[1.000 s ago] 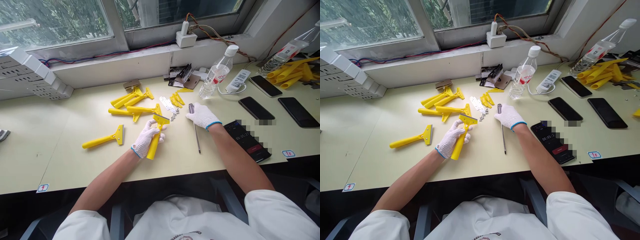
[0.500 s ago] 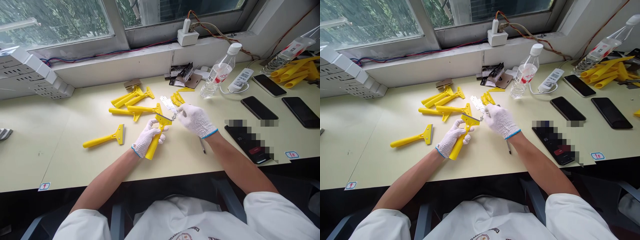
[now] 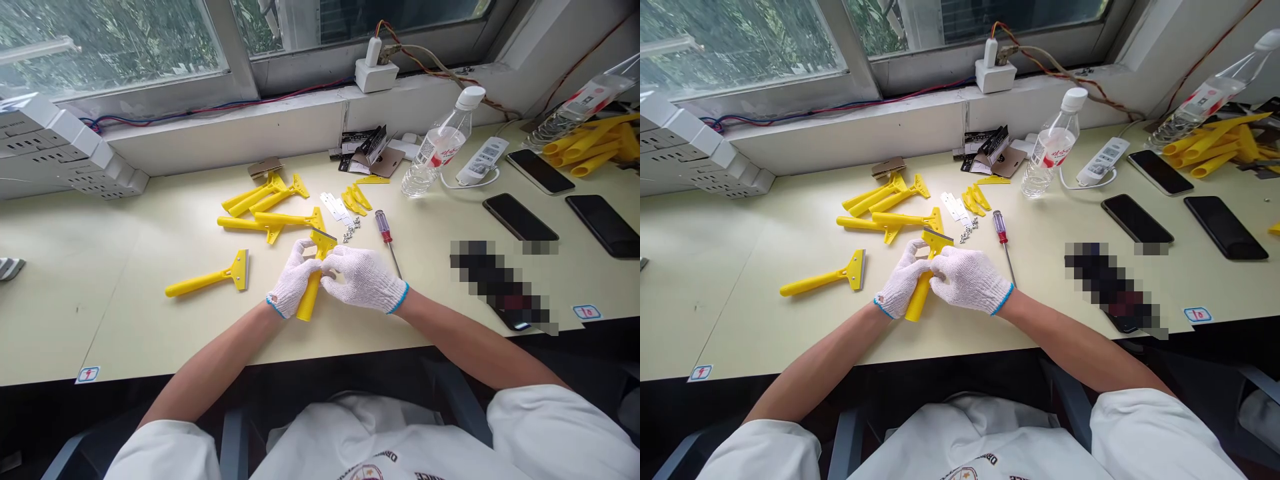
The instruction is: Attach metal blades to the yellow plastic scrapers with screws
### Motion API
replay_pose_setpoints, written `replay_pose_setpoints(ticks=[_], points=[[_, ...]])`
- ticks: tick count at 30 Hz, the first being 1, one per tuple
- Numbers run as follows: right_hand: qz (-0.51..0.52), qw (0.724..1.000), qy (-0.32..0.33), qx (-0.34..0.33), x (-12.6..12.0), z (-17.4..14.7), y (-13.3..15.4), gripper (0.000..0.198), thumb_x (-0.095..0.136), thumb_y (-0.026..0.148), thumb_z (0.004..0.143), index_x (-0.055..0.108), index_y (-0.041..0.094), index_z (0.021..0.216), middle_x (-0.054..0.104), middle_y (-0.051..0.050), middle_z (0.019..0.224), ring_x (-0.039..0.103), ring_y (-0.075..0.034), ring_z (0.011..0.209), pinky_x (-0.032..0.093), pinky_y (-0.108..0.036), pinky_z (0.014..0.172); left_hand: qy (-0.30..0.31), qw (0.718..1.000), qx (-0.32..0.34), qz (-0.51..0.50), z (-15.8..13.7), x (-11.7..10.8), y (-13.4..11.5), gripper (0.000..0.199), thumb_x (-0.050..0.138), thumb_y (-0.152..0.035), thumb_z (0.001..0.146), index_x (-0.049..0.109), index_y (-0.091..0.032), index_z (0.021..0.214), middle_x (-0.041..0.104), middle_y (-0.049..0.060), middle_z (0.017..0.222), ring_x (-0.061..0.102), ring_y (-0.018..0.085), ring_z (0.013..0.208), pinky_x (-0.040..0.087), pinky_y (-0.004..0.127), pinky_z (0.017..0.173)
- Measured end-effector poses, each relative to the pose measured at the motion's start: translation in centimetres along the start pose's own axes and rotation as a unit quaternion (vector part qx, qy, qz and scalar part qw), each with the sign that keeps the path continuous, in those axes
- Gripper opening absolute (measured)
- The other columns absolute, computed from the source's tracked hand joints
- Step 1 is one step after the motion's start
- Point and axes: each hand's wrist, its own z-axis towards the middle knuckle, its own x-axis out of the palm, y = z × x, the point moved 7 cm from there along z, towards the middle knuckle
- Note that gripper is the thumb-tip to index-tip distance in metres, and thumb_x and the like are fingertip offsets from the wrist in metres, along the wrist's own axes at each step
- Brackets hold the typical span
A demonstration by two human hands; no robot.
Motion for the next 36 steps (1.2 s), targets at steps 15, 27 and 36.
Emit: replay_pose_setpoints(ticks=[15, 27, 36], points=[[-0.125, 0.98, 0.12, 0.097, 1.4, -0.1, 1.1, 0.022, 0.061, 0.022, 0.104, 0.082, 0.015, 0.109, 0.077, -0.012, 0.098, 0.07, -0.024, 0.08, 0.025, -0.039, 0.061, -0.027, 0.998, 0.035, 0.05, 0.2, 0.0, 0.4, 0.05, 0.077, -0.023, 0.088, 0.054, -0.027, 0.132, 0.08, 0.002, 0.108, 0.076, 0.021, 0.087, 0.056, 0.034, 0.082], [-0.038, 0.985, 0.093, 0.139, 1.5, 0.0, -0.4, 0.008, 0.063, 0.022, 0.096, 0.066, 0.015, 0.094, 0.073, -0.012, 0.088, 0.062, -0.022, 0.071, 0.036, -0.034, 0.066, -0.005, 0.998, 0.024, 0.053, 0.1, 0.2, 0.0, 0.053, 0.075, -0.021, 0.086, 0.052, -0.025, 0.133, 0.078, 0.003, 0.11, 0.075, 0.02, 0.085, 0.059, 0.036, 0.08], [0.179, 0.981, -0.039, 0.06, -1.2, 0.8, -3.3, 0.004, 0.06, 0.016, 0.089, 0.06, 0.02, 0.089, 0.067, -0.001, 0.081, 0.058, -0.016, 0.072, 0.045, -0.029, 0.072, 0.048, 0.998, -0.01, 0.046, 0.3, 0.1, 0.4, 0.056, 0.075, -0.026, 0.091, 0.043, -0.026, 0.136, 0.078, 0.001, 0.096, 0.079, 0.021, 0.067, 0.066, 0.038, 0.069]])
